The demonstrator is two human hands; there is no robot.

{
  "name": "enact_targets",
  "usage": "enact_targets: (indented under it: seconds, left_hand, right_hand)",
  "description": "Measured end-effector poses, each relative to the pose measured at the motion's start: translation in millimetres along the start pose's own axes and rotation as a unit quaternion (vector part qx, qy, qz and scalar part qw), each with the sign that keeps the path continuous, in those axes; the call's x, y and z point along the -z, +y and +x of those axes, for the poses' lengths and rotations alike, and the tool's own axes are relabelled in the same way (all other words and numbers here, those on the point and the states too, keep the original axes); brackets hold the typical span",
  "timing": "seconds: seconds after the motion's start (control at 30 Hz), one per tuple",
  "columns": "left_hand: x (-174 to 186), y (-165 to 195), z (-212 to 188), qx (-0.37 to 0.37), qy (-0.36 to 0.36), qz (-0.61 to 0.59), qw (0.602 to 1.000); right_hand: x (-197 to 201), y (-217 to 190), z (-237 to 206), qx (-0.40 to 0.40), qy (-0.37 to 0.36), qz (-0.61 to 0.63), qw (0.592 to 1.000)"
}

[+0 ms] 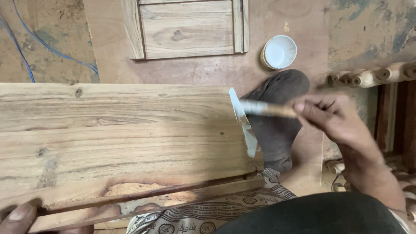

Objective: The person sits on the floor of a woodworking shop, moves a plastic-wrapped bundle aside, and picks up a wooden board. Using a small spatula, they scoop white wood filler from a small container and spread it over a hole and damaged edge on the board, then set the board down.

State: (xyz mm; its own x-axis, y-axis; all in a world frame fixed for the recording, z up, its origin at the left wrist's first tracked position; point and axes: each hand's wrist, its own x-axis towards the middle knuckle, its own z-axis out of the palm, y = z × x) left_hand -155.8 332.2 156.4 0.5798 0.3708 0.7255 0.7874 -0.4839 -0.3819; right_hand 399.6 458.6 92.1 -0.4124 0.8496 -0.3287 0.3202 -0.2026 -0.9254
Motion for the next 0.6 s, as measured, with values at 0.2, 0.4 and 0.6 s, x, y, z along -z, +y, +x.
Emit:
enact_targets:
  seconds: [0.2,0.4,0.6]
  left_hand:
    - [-2.1,4.4,-0.8,0.002,0.013,0.003,1.000]
    - [-4.6,7.3,-2.0,0.004,0.022,0.004,1.000]
    - [-3.7,9.2,1.7,0.007,0.027,0.005,1.000]
  right_hand:
    - [-31.8,-14.9,12.3,0.202,0.157,-0.333,0.908]
    - [-38.4,-18.9,21.8,0.273,0.147,-0.387,0.868]
    - [-37.3,-18.5,22.3,0.299,0.142,-0.415,0.847]
